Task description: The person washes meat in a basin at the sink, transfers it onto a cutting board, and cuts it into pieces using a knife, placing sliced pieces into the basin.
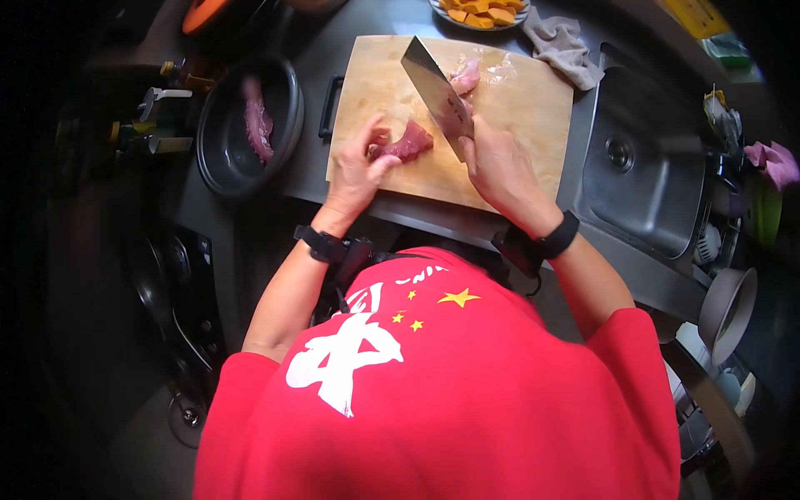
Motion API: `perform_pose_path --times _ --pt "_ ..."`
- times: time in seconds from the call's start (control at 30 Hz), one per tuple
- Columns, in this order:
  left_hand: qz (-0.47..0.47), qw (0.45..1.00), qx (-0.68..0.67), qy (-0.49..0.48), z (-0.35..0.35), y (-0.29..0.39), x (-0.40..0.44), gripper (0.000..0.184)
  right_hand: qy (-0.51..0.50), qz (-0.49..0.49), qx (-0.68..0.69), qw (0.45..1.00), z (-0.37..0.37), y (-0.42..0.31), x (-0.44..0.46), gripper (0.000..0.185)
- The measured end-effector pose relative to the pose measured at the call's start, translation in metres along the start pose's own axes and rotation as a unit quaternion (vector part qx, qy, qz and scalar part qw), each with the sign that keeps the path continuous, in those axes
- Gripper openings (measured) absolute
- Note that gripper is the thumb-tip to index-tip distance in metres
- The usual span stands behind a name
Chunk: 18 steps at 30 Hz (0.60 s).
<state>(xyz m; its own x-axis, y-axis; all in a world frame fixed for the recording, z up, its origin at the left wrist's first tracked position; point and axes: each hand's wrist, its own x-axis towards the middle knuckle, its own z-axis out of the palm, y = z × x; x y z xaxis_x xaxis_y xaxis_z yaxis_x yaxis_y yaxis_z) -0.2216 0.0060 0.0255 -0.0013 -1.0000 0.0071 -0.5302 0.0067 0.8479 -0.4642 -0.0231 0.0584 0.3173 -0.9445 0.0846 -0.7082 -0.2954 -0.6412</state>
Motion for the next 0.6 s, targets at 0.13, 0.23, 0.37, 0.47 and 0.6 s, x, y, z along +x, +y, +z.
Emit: perform_pose_path --times 0.13,0.23,0.37,0.47,0.6 --pt "-0.017 0.996 -0.019 0.085 -0.028 -0.021 -0.002 0.031 -0.076 0.017 -0.03 0.996 -0.013 -0.025 -0.024 0.018" --pt "-0.01 0.997 0.003 0.074 -0.031 -0.016 -0.003 0.023 -0.101 -0.006 -0.077 0.992 -0.007 -0.037 -0.042 0.015" --pt "0.06 0.996 0.061 0.037 -0.017 -0.012 -0.007 0.029 -0.125 -0.014 -0.122 0.985 0.003 -0.047 -0.056 0.007" --pt "0.118 0.984 0.128 0.031 -0.012 -0.012 -0.008 0.032 -0.137 -0.008 -0.138 0.981 0.005 -0.051 -0.062 0.004" --pt "0.146 0.974 0.171 0.017 -0.007 -0.01 -0.01 0.029 -0.136 -0.004 -0.141 0.981 0.01 -0.05 -0.063 0.006"
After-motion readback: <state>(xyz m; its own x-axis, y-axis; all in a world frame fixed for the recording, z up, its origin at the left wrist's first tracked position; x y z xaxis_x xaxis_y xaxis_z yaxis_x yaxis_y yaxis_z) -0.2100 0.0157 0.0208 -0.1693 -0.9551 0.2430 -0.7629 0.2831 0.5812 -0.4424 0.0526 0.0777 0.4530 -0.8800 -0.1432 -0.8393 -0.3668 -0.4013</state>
